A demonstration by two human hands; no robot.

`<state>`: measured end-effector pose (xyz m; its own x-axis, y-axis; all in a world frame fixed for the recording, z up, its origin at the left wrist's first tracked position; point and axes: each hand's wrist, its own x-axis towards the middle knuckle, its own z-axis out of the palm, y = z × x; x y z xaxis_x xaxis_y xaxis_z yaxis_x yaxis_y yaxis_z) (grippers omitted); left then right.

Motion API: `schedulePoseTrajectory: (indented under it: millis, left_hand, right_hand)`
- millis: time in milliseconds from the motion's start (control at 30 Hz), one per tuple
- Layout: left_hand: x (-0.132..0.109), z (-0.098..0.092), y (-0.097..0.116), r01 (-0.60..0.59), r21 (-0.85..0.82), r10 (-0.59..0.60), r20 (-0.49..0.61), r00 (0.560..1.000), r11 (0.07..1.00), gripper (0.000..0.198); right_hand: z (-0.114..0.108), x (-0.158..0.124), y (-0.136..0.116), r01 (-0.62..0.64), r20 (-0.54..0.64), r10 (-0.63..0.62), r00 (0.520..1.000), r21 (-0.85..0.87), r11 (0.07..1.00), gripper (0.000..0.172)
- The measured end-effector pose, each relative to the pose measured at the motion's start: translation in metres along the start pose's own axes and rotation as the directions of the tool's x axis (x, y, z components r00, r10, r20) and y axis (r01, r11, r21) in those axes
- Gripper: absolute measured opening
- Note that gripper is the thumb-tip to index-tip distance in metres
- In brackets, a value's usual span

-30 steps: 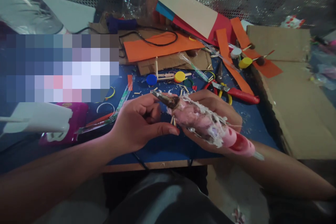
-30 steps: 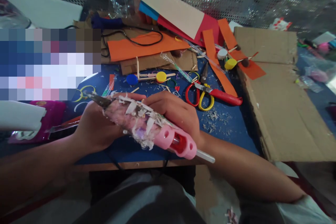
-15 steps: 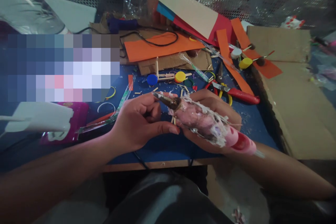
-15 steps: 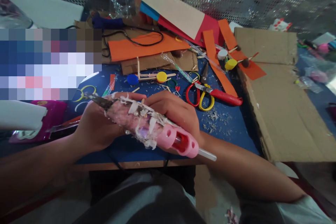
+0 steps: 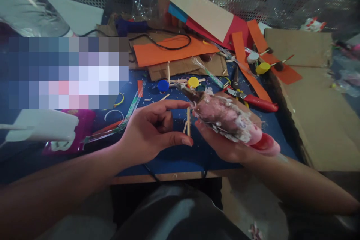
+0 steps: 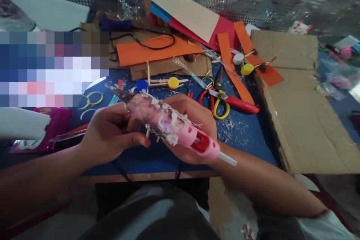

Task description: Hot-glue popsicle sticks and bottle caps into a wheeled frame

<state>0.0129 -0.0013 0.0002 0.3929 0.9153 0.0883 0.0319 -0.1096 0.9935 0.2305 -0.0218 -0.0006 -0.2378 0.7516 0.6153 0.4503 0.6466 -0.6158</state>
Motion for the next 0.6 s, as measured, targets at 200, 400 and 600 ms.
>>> schedulePoseTrajectory:
  millis: [200, 400, 600]
  left_hand:
    - [0.001, 0.001, 0.001, -0.022, 0.036, 0.022, -0.003, 1.000, 0.999, 0.053]
    - [-0.001, 0.005, 0.000, 0.022, -0.001, -0.022, -0.058, 0.998, 1.000, 0.058]
    - [-0.003, 0.002, -0.006, 0.087, -0.002, -0.087, -0.044, 0.995, 0.996, 0.050]
  right_hand:
    - [0.003, -0.007, 0.001, -0.017, -0.036, 0.015, 0.999, -0.052, 0.999, 0.024]
    - [0.009, -0.009, 0.006, -0.047, -0.040, 0.048, 0.998, 0.043, 0.998, 0.027]
    - [0.011, -0.009, 0.000, -0.048, -0.061, 0.055, 0.997, 0.117, 0.992, 0.028]
